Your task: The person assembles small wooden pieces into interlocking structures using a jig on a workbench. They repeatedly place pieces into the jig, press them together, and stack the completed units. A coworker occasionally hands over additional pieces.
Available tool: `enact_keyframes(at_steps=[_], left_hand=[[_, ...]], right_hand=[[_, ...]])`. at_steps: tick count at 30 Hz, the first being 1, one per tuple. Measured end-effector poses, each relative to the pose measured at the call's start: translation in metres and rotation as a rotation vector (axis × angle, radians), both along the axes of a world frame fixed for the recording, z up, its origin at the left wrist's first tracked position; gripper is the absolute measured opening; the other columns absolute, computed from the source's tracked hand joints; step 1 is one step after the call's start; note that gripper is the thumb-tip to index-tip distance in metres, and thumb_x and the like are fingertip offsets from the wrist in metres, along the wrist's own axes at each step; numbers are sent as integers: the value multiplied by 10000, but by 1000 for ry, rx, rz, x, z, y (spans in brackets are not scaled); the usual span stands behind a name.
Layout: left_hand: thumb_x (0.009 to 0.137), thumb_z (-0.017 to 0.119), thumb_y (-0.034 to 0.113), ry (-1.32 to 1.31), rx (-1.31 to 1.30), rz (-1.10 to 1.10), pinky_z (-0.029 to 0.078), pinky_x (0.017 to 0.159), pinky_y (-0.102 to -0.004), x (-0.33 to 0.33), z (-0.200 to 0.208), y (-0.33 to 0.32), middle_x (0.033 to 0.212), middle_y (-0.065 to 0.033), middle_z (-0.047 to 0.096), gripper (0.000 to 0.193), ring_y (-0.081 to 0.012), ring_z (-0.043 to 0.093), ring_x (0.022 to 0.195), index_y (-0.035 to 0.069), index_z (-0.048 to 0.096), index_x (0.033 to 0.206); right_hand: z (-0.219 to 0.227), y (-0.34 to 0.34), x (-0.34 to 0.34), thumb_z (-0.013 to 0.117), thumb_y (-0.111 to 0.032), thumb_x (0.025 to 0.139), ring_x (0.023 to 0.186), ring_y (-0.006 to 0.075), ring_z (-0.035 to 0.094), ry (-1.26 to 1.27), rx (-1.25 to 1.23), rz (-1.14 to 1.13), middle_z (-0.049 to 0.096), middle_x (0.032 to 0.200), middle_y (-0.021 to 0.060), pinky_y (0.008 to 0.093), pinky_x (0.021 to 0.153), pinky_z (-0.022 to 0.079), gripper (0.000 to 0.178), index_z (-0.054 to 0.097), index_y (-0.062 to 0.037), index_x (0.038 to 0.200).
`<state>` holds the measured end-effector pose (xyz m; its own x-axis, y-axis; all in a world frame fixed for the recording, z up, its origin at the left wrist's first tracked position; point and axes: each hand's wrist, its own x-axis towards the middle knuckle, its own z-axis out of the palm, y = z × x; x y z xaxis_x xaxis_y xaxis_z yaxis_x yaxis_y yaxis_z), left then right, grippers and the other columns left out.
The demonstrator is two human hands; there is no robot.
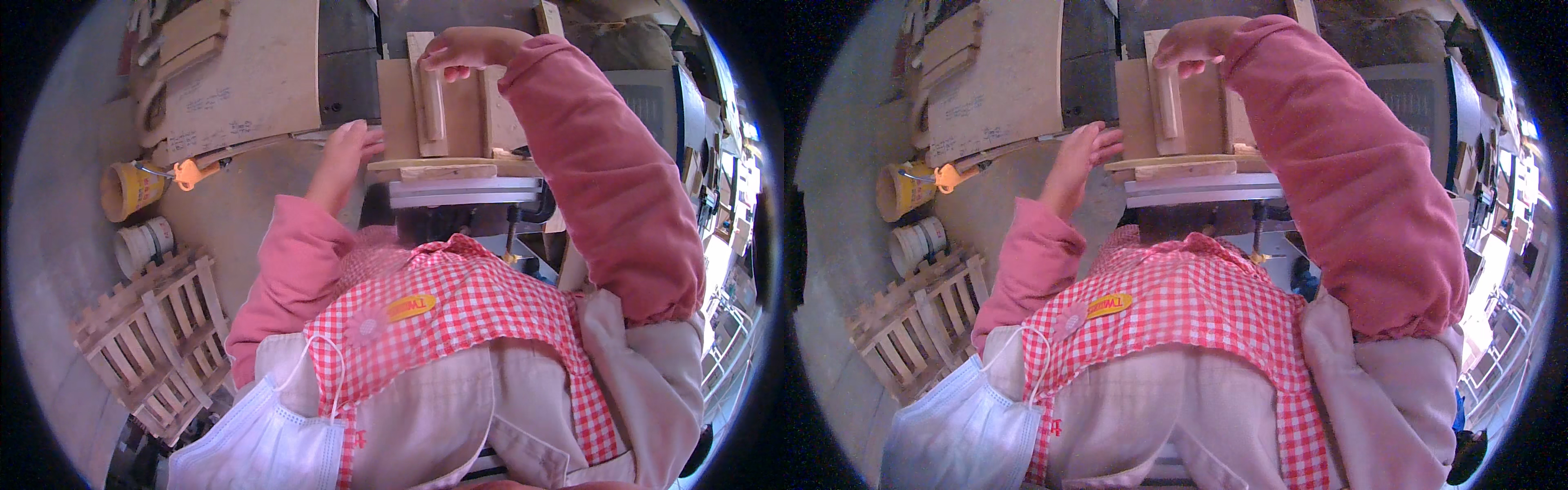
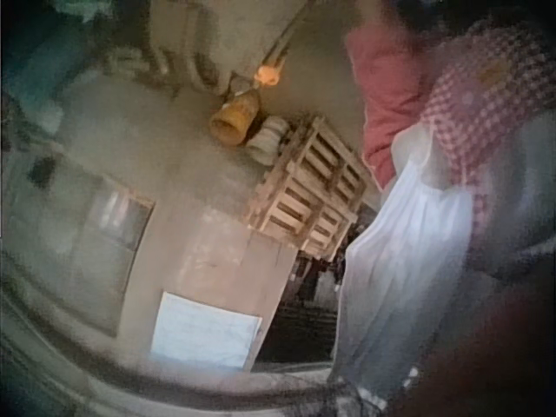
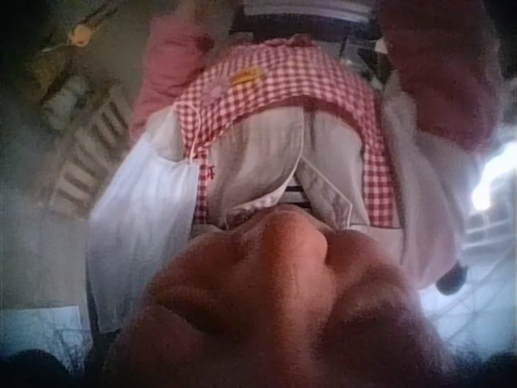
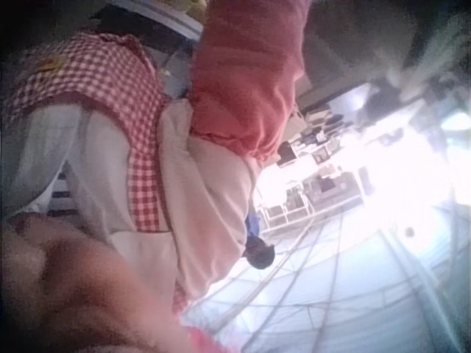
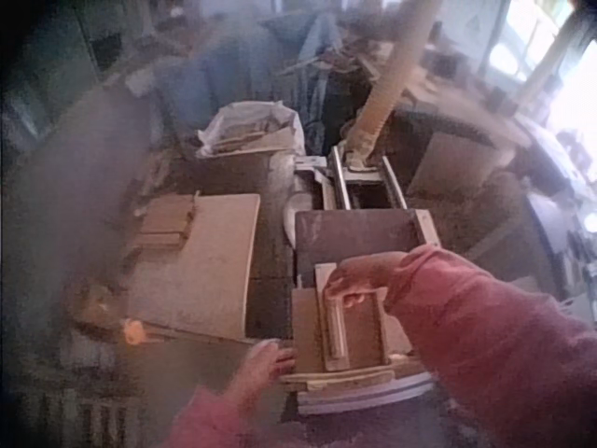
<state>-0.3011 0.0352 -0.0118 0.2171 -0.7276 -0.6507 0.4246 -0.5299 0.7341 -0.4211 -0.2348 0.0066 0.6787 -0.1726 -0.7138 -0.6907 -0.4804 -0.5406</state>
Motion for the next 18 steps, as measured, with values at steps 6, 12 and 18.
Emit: enact_keyframes(at_steps=[6,12,18], left_hand=[[978,438,374,-32,-18,-46,431,936,-348,-6,-1,4,1252,-188,556,529,-233,588,1059,-29,388,1319],[979,439,373,31,-7,-40,424,936,-333,-4,1,8,1298,-183,522,538,-216,580,1072,-17,372,1345],[980,432,374,-14,-98,66,438,899,-335,19,-4,-24,1264,-174,548,533,-209,585,1046,-8,379,1349]], right_hand=[[6,6,0,544,-358,923,627,122,546,-9,-3,-50,624,740,51,272,600,461,407,617,-54,1183],[-1,7,-1,518,-336,940,634,119,547,-38,21,-22,608,737,38,276,606,471,386,619,-32,1154],[3,17,-4,489,-299,964,659,130,576,-60,-8,-57,625,772,54,286,616,493,371,603,-47,1212]])
